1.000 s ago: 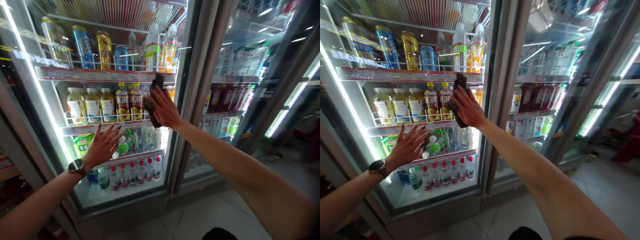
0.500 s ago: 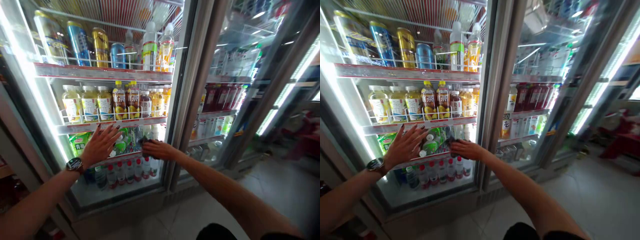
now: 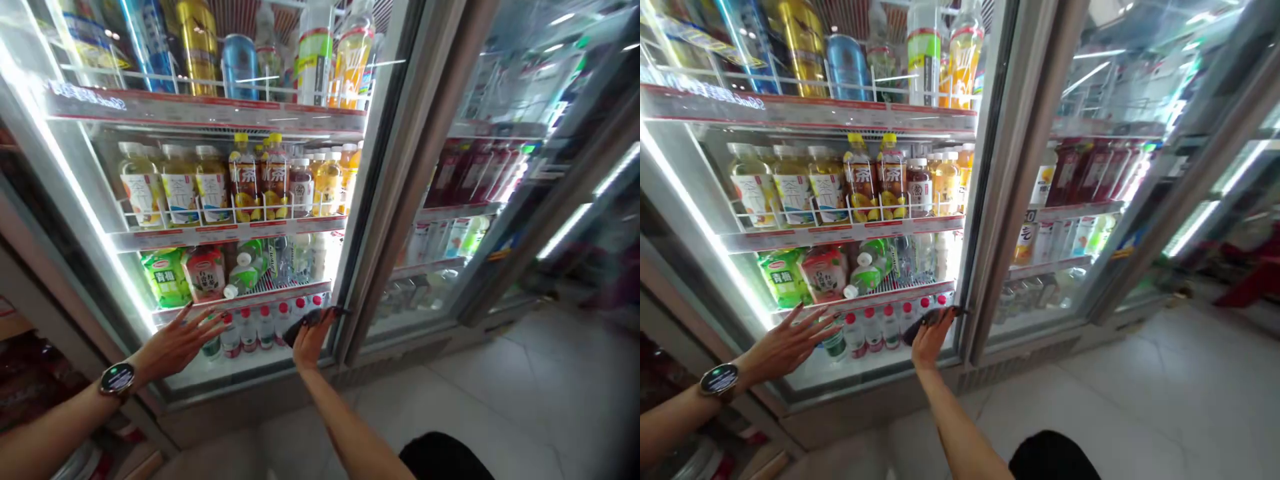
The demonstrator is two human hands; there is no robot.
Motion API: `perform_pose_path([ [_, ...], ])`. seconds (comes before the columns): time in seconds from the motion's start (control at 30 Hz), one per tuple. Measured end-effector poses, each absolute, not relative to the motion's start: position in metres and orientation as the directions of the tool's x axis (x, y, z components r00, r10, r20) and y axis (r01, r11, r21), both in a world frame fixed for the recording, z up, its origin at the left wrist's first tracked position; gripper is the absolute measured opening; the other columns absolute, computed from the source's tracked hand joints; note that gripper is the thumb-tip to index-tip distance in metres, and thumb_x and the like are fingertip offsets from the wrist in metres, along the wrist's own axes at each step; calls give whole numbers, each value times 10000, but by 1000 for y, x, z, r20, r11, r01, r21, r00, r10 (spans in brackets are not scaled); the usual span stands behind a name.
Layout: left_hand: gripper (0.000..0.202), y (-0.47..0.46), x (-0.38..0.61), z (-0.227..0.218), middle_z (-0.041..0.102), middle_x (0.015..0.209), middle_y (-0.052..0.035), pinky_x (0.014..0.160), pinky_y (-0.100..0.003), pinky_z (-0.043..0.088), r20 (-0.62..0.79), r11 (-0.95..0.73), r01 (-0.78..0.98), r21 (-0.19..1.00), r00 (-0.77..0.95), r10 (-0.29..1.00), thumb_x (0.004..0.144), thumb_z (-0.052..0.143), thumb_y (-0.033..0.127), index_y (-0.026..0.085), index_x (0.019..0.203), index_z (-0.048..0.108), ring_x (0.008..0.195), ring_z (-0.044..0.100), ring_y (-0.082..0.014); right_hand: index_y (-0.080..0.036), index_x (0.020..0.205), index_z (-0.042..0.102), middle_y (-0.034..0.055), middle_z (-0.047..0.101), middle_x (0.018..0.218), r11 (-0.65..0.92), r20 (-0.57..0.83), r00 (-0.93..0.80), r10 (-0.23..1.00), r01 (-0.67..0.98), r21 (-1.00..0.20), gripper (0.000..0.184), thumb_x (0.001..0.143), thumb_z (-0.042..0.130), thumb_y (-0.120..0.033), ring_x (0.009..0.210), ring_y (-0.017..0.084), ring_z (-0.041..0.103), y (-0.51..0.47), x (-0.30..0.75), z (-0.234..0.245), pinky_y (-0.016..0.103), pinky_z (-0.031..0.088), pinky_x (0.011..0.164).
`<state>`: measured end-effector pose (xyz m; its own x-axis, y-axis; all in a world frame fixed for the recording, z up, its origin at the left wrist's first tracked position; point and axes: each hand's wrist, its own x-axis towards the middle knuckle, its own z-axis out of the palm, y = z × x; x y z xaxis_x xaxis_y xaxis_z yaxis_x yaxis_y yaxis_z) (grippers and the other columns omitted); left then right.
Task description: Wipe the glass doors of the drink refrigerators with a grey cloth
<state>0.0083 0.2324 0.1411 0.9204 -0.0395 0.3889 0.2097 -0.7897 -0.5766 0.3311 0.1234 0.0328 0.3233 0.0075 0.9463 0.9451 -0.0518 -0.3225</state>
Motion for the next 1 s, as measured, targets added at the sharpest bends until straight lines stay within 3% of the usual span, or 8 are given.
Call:
perform_pose_path([
  [0.07, 715, 235, 2, 150, 573, 1555, -11, 1366, -479, -26, 412, -783, 241, -574, 911, -22, 888, 614, 230, 335, 1580, 463, 1616, 263, -193, -80, 1685, 22, 277, 32, 1752, -56, 916, 398, -50, 915, -400, 732, 1019, 310, -177, 1649, 304, -32, 128, 313, 27, 742, 299, 1217],
  [0.17, 743, 239, 0, 173, 559, 1567, -22, 1365, -491, -3, 439, -772, 281, -570, 899, 3, 905, 612, 239, 360, 1609, 407, 1585, 342, -214, -66, 1681, -7, 306, 25, 1742, -44, 875, 476, -86, 876, -481, 725, 1032, 288, -199, 1650, 318, -51, 152, 319, 73, 797, 233, 1202],
  [0.27, 751, 245, 5, 184, 540, 1582, -11, 1367, -487, 15, 435, -765, 290, -574, 900, 15, 925, 596, 220, 367, 1625, 368, 1559, 392, -214, -106, 1693, 83, 291, 123, 1738, 3, 890, 453, -54, 891, -454, 710, 1046, 328, -268, 1652, 370, 40, 174, 344, 134, 817, 206, 1200],
  [0.37, 675, 252, 11, 180, 514, 1601, 4, 1367, -481, -16, 441, -729, 284, -623, 897, -27, 967, 581, 259, 332, 1613, 400, 1575, 359, -200, -141, 1700, 76, 256, 120, 1750, 17, 913, 408, -11, 913, -408, 713, 1054, 321, -318, 1650, 386, 55, 181, 359, 152, 806, 178, 1220],
  [0.5, 575, 259, 17, 171, 457, 1637, 22, 1372, -486, 2, 449, -638, 279, -718, 886, -118, 1005, 583, 337, 309, 1570, 474, 1613, 266, -189, -123, 1695, 22, 266, 89, 1748, -70, 861, 505, 64, 863, -501, 715, 1069, 285, -348, 1644, 401, 61, 169, 340, 78, 800, 170, 1230],
  [0.7, 552, 255, 19, 175, 515, 1597, 11, 1373, -475, 6, 454, -643, 275, -715, 882, -128, 1008, 549, 323, 302, 1557, 496, 1565, 379, -194, -96, 1680, -65, 323, 64, 1728, -96, 751, 659, 42, 750, -654, 707, 1081, 228, -330, 1652, 373, 42, 146, 264, -33, 767, 268, 1220],
  [0.87, 588, 257, 17, 175, 542, 1577, 1, 1372, -473, 15, 449, -671, 259, -694, 885, -122, 995, 566, 303, 302, 1575, 468, 1554, 398, -196, -94, 1671, -123, 284, -57, 1748, -58, 724, 688, 44, 725, -686, 712, 1078, 181, -345, 1653, 373, -34, 171, 270, 41, 769, 182, 1245],
  [1.0, 600, 258, 18, 173, 519, 1595, 13, 1375, -469, 30, 464, -672, 268, -690, 877, -127, 986, 592, 288, 311, 1573, 469, 1582, 343, -189, -164, 1697, -32, 206, -11, 1774, 13, 830, 532, 168, 841, -542, 729, 1062, 292, -314, 1654, 376, -21, 190, 298, 117, 777, 145, 1252],
])
